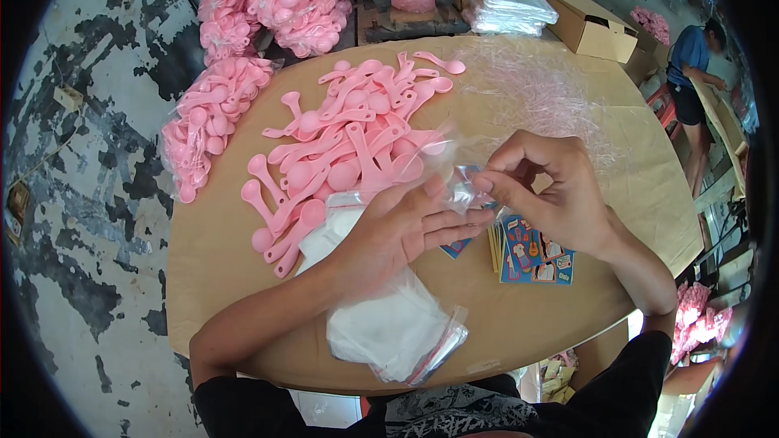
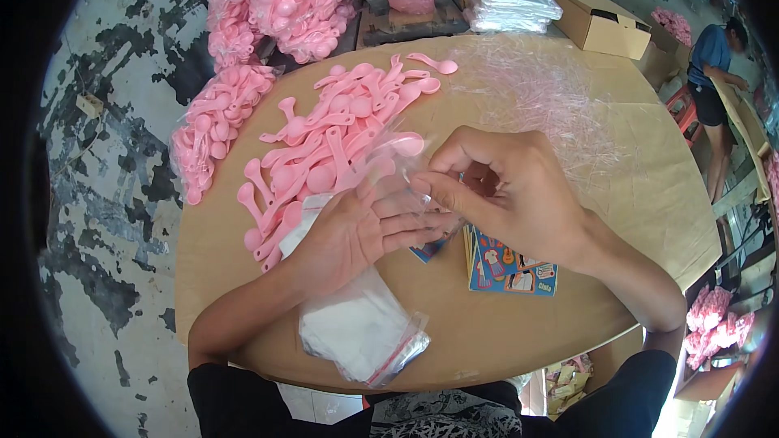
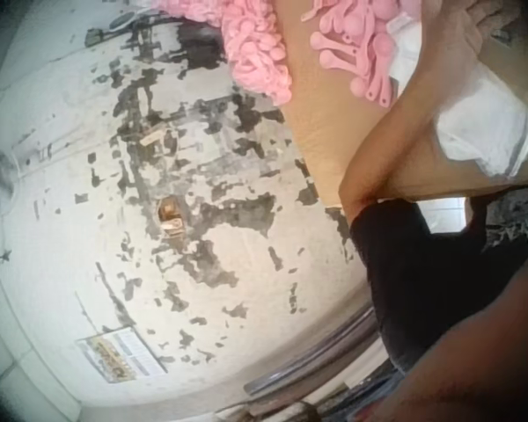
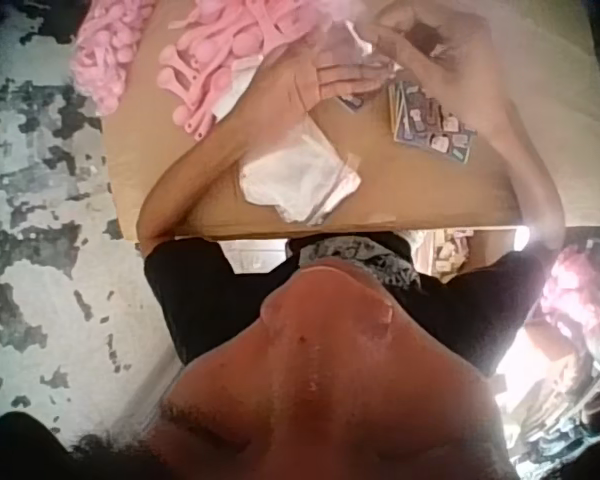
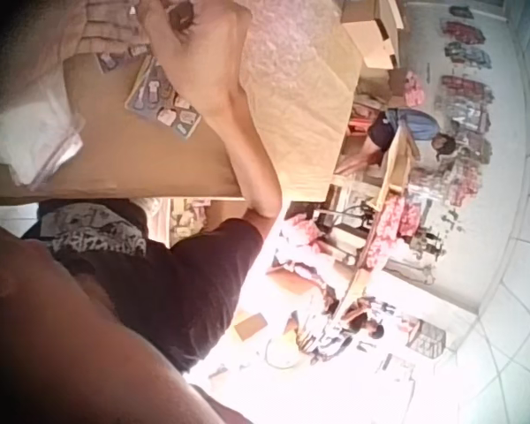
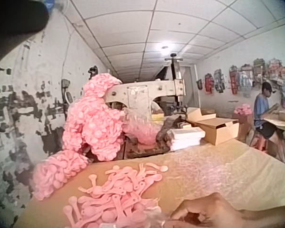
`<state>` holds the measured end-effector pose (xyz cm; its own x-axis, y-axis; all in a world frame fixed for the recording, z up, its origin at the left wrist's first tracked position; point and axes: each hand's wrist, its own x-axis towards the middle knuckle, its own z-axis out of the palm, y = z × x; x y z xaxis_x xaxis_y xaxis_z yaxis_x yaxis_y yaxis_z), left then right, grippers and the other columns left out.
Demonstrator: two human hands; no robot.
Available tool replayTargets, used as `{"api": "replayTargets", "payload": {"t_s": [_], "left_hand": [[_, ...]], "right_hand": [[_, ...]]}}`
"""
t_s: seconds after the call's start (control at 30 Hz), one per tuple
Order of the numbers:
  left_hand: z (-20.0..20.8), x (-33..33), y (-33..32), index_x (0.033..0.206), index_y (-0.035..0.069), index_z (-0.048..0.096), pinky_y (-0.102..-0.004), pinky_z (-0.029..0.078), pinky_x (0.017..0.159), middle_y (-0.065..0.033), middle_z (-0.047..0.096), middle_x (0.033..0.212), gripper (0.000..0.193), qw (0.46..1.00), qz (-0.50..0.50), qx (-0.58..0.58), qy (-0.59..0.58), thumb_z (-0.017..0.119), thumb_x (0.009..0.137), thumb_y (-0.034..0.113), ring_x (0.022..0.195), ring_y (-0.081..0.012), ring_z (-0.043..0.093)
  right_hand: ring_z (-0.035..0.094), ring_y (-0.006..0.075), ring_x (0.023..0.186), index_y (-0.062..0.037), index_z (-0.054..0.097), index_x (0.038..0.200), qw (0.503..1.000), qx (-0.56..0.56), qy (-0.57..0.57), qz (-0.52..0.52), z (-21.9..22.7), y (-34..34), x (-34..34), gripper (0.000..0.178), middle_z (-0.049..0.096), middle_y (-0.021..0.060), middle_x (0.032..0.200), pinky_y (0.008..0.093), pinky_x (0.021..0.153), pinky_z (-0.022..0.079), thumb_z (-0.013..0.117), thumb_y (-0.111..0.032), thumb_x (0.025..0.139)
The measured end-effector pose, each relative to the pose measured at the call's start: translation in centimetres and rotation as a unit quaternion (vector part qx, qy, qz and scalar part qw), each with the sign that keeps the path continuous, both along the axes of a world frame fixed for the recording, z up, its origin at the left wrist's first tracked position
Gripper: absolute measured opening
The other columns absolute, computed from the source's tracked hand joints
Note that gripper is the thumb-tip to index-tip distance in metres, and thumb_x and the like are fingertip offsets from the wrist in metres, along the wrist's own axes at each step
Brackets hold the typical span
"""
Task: The person repeatedly picks up pink plastic spoons and small printed cards, places them into clear plastic bags, and seals the bags. The process is repeated multiple times with items arranged on a table.
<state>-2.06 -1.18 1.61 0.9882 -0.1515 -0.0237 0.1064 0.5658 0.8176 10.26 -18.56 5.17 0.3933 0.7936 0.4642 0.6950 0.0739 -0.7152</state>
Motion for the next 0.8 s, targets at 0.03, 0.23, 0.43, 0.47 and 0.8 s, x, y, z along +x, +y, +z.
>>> {"api": "replayTargets", "payload": {"t_s": [0.03,0.23,0.43,0.47,0.8], "left_hand": [[-0.2,0.1,0.3,0.141,-0.003,0.027,-0.0464,0.035,0.111,-0.0251,0.045,0.136,0.072,1.000,-0.001,0.000,0.003,0.051,0.095,0.047,0.127,-0.0373,0.047],[-0.3,0.0,-0.1,0.140,-0.003,0.028,-0.0473,0.036,0.111,-0.0247,0.045,0.136,0.072,0.994,-0.080,0.070,-0.025,0.050,0.095,0.048,0.128,-0.0355,0.047],[-0.3,0.2,0.1,0.144,-0.002,0.026,-0.0399,0.036,0.111,-0.0190,0.043,0.140,0.061,0.983,0.157,-0.004,-0.090,0.049,0.100,0.033,0.128,-0.0274,0.046],[-0.5,0.4,0.2,0.146,0.001,0.022,-0.0396,0.037,0.110,-0.0182,0.044,0.140,0.060,0.978,0.149,-0.004,-0.148,0.048,0.100,0.029,0.128,-0.0261,0.047],[-0.6,0.0,0.0,0.136,-0.001,0.045,-0.0352,0.047,0.100,-0.0180,0.054,0.131,0.043,0.994,0.106,0.026,-0.020,0.049,0.101,0.024,0.113,-0.0226,0.058]], "right_hand": [[0.060,0.0057,0.055,0.0002,0.065,0.088,0.999,0.031,-0.015,0.003,-0.3,0.0,0.3,0.007,0.067,0.0050,0.072,0.0216,0.048,0.045,0.067,-0.006,0.087],[0.059,0.0050,0.053,-0.0013,0.063,0.090,0.999,0.039,-0.022,0.025,-0.9,-0.2,0.6,0.008,0.066,0.0042,0.072,0.0217,0.045,0.043,0.068,-0.007,0.088],[0.060,0.0051,0.055,-0.0016,0.061,0.093,0.997,-0.014,0.069,0.036,-1.0,-0.3,0.2,0.009,0.066,0.0038,0.071,0.0209,0.047,0.043,0.067,-0.008,0.089],[0.061,0.0051,0.057,-0.0013,0.061,0.093,0.994,-0.025,0.104,0.035,-1.0,-0.3,0.2,0.009,0.066,0.0040,0.071,0.0205,0.048,0.043,0.066,-0.008,0.089],[0.068,0.0187,0.068,-0.0049,0.063,0.102,0.973,-0.187,-0.079,0.108,2.5,-1.9,2.1,0.025,0.069,0.0069,0.078,0.0294,0.056,0.050,0.071,-0.022,0.086]]}}
